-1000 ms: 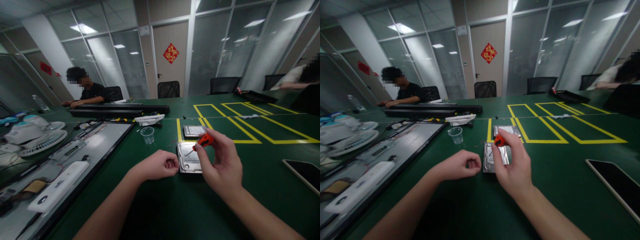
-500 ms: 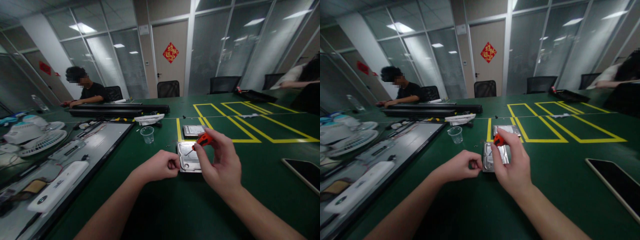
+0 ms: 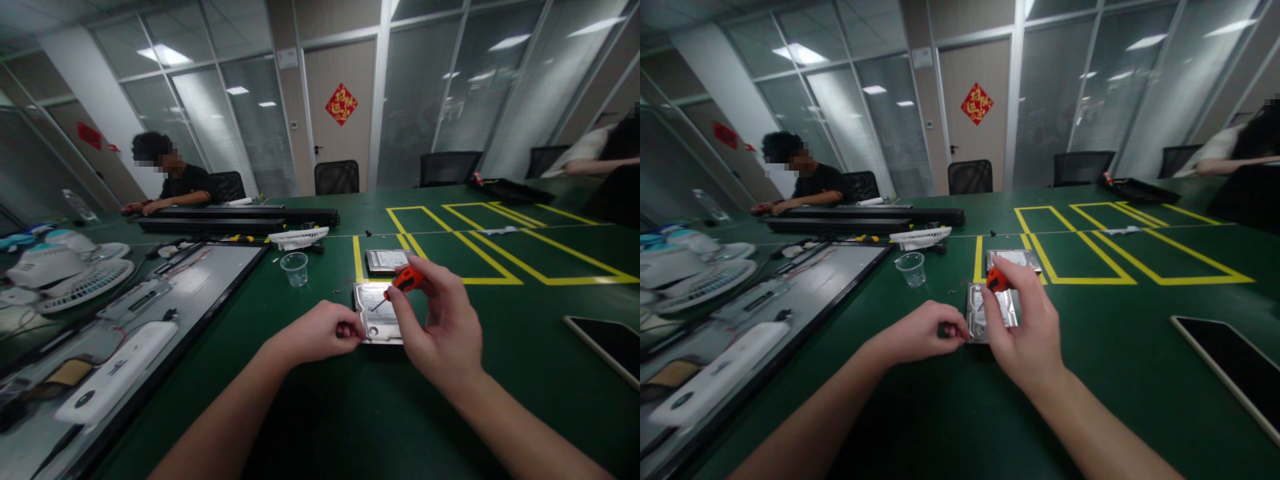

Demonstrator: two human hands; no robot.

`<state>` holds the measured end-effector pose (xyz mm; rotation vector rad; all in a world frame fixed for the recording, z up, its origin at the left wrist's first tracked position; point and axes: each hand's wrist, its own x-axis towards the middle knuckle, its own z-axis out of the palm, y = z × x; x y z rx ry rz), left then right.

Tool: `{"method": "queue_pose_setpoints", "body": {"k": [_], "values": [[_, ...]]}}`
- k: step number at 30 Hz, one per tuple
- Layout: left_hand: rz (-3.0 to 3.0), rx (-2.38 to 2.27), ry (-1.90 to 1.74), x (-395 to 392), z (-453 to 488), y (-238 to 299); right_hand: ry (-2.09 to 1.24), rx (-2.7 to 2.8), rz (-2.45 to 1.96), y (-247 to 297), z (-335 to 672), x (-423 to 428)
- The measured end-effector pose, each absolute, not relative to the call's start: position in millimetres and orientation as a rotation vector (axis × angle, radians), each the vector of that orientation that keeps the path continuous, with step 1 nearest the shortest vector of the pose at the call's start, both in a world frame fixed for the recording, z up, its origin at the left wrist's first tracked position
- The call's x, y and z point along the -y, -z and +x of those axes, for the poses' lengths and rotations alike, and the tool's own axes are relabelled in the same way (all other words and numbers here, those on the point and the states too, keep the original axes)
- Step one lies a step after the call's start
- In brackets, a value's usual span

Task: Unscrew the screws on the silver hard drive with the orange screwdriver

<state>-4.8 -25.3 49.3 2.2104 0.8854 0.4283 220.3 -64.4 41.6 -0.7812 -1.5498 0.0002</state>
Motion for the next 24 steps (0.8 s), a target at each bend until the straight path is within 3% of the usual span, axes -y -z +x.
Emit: {"method": "queue_pose_setpoints", "body": {"k": [24], "values": [[2.372,-0.768,-0.471,20.8,-6.7,-41.8,-0.001,1.549,-0.767,-44.0,218.9,64.6]]}}
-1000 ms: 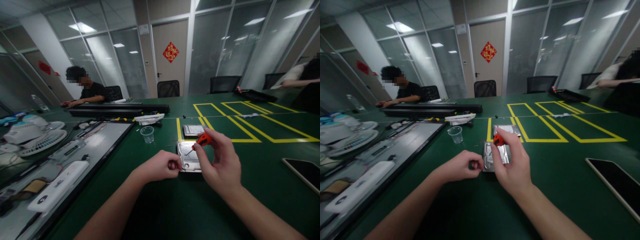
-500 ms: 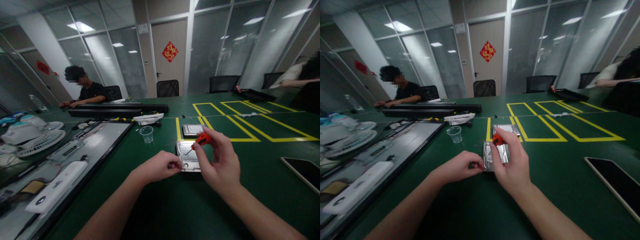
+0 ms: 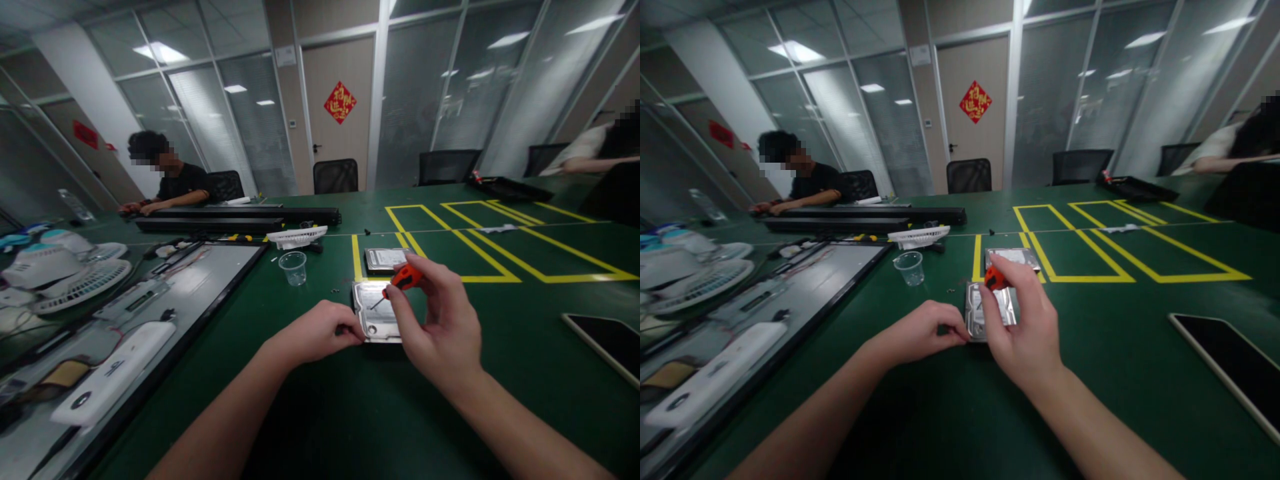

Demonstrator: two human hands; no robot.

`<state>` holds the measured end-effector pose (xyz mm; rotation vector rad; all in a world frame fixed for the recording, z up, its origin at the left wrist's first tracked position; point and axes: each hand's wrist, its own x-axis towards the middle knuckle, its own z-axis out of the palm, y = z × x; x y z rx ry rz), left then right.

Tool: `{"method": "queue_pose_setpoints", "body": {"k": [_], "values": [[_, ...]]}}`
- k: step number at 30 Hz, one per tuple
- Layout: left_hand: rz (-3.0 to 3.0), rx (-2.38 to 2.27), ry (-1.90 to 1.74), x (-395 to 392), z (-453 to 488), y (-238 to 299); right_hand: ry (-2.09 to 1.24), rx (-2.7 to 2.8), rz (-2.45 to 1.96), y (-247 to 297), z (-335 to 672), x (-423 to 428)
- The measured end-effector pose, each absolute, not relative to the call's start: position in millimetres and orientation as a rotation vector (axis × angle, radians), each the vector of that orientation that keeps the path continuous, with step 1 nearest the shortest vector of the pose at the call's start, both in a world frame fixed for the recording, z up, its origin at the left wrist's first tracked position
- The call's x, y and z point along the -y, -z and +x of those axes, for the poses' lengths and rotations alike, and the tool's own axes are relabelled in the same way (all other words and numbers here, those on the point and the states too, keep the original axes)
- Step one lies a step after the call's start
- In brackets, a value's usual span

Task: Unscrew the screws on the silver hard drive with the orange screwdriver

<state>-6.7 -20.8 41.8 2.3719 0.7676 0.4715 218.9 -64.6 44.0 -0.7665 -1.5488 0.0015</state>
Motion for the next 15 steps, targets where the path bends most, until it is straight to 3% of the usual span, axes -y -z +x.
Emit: {"method": "queue_pose_setpoints", "body": {"k": [15], "values": [[2.172,-0.914,-0.366,24.4,-2.6,-46.2,0.016,1.557,-0.791,-43.9,219.2,64.9]]}}
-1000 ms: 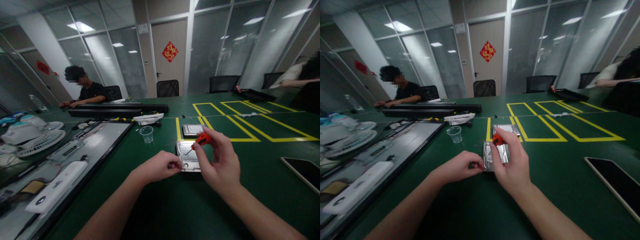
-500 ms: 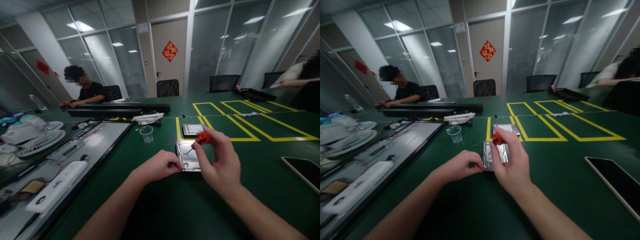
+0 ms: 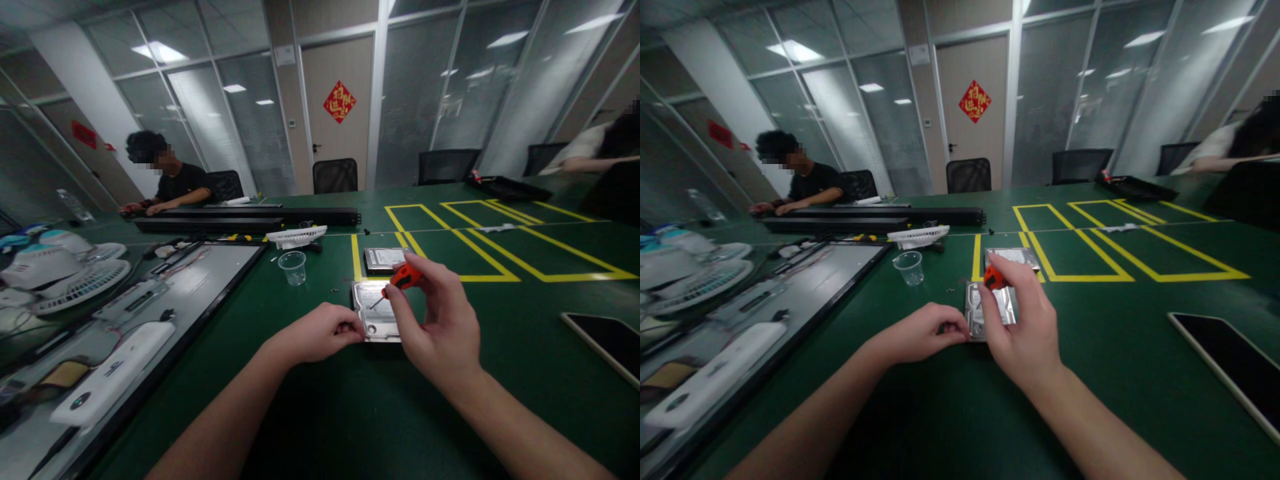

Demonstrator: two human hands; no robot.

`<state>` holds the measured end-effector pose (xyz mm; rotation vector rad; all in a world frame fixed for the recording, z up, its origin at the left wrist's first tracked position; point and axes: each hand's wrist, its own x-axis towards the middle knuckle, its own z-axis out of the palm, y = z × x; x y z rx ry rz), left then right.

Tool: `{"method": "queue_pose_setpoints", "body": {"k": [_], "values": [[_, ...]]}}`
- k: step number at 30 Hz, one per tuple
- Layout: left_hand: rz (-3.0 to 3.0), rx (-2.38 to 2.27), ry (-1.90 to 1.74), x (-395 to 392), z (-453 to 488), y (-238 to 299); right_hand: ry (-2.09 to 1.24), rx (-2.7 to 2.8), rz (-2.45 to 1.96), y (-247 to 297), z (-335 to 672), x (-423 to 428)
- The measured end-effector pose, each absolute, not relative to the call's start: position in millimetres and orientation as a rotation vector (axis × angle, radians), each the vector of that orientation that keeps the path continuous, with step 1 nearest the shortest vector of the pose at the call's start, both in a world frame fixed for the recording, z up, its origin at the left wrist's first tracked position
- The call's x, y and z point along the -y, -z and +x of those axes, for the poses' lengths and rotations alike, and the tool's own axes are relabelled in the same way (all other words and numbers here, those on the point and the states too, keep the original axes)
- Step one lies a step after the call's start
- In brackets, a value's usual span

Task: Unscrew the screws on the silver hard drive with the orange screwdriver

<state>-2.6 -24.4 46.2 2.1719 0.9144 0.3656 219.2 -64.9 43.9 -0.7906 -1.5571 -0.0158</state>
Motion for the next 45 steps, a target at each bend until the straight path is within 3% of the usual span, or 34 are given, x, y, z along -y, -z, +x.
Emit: {"method": "queue_pose_setpoints", "body": {"k": [16,45], "values": [[1.799,-0.931,-0.389,20,2,-32,0.004,1.567,-0.779,-44,220,65],[1.639,-1.007,-0.378,18,6,-36,-0.001,1.588,-0.768,-48,221,67]]}}
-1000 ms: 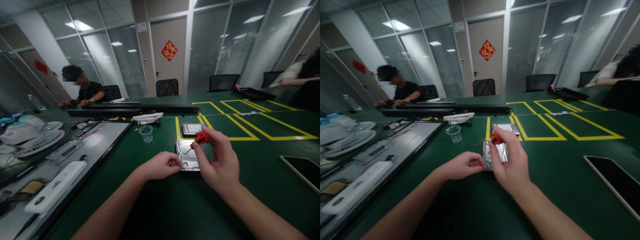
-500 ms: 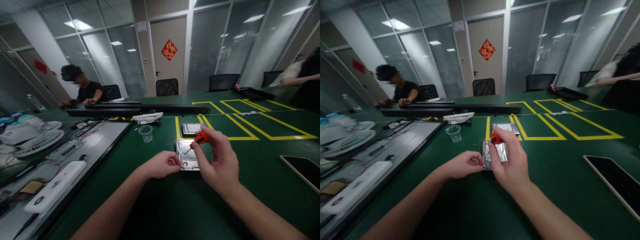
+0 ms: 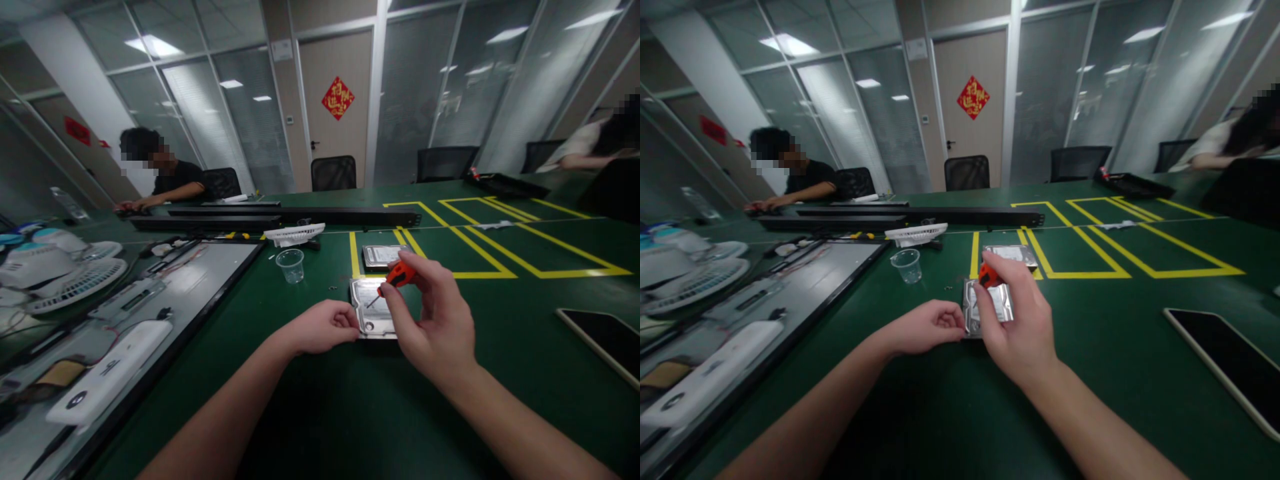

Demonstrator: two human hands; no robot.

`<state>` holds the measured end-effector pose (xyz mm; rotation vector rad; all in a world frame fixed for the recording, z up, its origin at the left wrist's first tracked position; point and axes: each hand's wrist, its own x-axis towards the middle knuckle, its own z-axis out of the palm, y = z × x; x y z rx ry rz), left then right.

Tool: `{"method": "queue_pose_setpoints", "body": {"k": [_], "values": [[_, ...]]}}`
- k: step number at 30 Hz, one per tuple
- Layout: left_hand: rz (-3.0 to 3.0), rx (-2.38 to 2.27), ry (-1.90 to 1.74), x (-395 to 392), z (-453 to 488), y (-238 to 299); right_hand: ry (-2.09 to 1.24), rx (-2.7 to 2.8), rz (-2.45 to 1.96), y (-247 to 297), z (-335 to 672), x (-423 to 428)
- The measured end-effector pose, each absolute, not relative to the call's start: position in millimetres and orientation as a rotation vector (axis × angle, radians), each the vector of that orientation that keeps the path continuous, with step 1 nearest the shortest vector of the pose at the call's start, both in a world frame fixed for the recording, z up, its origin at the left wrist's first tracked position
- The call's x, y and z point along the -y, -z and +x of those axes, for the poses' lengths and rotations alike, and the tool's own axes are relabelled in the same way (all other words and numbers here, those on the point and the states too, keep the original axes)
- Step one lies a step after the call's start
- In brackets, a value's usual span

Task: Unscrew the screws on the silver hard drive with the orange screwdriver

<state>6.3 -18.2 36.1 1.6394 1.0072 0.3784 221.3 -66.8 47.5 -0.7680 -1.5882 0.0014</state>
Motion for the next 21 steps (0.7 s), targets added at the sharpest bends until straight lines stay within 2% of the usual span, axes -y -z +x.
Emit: {"method": "queue_pose_setpoints", "body": {"k": [21], "values": [[1.657,-0.964,-0.417,15,5,-26,-0.052,1.62,-0.738,-47,220,71]]}}
